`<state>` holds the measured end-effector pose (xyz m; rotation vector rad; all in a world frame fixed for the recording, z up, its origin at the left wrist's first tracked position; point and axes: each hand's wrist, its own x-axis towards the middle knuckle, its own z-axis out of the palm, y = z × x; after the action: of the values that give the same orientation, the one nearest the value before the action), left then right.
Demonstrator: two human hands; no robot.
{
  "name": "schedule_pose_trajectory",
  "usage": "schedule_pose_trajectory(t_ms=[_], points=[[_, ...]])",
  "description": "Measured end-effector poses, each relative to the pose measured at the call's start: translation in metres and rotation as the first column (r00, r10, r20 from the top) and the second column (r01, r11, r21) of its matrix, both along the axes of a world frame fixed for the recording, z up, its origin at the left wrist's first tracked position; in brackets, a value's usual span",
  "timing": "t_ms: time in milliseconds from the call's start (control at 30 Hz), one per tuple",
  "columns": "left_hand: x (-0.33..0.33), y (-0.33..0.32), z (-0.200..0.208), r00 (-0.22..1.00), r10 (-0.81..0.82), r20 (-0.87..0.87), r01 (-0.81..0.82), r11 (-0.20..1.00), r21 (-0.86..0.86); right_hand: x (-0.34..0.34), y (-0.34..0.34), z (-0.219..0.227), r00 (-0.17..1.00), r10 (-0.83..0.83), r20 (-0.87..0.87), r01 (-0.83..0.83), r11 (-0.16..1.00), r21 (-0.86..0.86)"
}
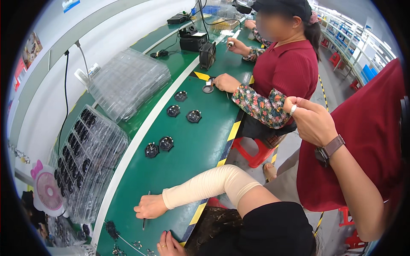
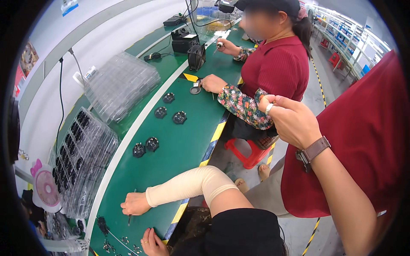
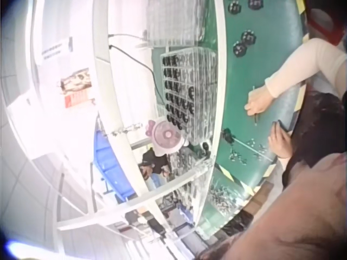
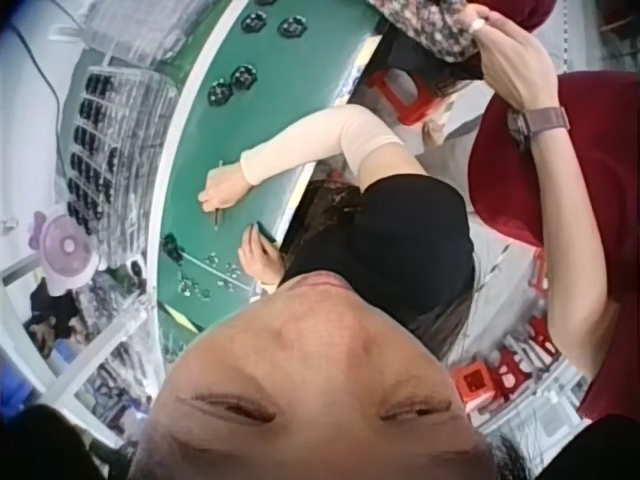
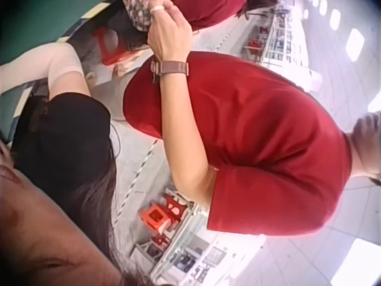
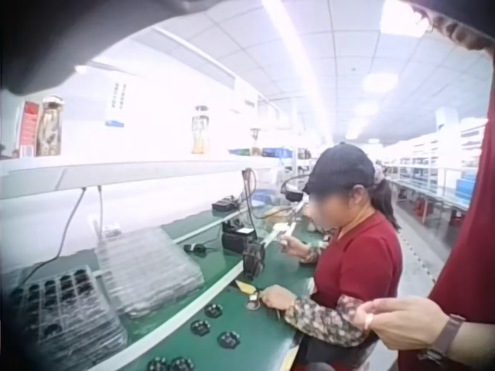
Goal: Assembling and inspecting small electronic components on a production line.
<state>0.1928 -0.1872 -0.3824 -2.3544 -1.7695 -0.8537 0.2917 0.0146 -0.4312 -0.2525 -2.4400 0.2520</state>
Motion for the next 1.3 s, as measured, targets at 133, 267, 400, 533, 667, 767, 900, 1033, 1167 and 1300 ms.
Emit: schedule_pose_trajectory(t_ms=[133, 267, 400, 533, 667, 767, 900, 1033, 1167, 1300], points=[[0.0032, 0.0001, 0.0022, 1.0, 0.021, 0.016, -0.021, 1.0, -0.015, 0.0001, 0.0001, 0.0001, 1.0, 0.012, -0.022, -0.012, 1.0, -0.005], [0.0006, -0.0007, -0.0053, 1.0, 0.024, -0.014, -0.024, 1.0, -0.01, 0.0012, -0.0007, -0.0018, 0.999, 0.012, -0.041, -0.012, 1.0, 0.002], [0.0018, -0.0001, -0.0033, 1.0, 0.008, -0.003, -0.008, 1.0, -0.011, 0.0024, -0.0013, -0.0005, 1.0, 0.005, -0.01, -0.005, 1.0, -0.024], [-0.0003, -0.0024, -0.0039, 1.0, 0.028, 0.004, -0.027, 0.999, -0.029, 0.0014, -0.0012, 0.0018, 1.0, 0.008, -0.003, -0.008, 1.0, -0.004], [-0.0016, 0.0, -0.0015, 0.999, 0.018, 0.029, -0.016, 0.999, -0.037, 0.0015, 0.0005, 0.0011, 1.0, 0.001, 0.016, -0.001, 1.0, -0.022], [-0.0028, 0.0012, -0.0001, 1.0, 0.01, 0.015, -0.009, 0.998, -0.055, -0.0017, -0.0002, -0.0028, 0.998, -0.042, 0.052, 0.045, 0.997, -0.056], [-0.0044, 0.0003, -0.0029, 0.999, 0.003, 0.041, -0.002, 0.999, -0.033, -0.0016, -0.0015, -0.0009, 0.999, -0.034, 0.038, 0.036, 0.998, -0.047], [-0.0032, -0.0001, -0.0034, 0.998, 0.012, 0.06, -0.01, 0.999, -0.031, 0.0008, -0.0004, -0.0023, 1.0, -0.009, 0.004, 0.009, 1.0, -0.02], [-0.0047, -0.0008, -0.0017, 0.998, 0.006, 0.07, -0.003, 0.999, -0.041, 0.0032, -0.0027, 0.0035, 0.999, -0.015, 0.03, 0.016, 0.999, -0.029], [-0.0045, 0.0004, 0.0005, 0.996, 0.008, 0.088, -0.005, 0.999, -0.032, -0.0004, -0.0024, 0.0001, 0.998, -0.043, 0.041, 0.045, 0.998, -0.038]])
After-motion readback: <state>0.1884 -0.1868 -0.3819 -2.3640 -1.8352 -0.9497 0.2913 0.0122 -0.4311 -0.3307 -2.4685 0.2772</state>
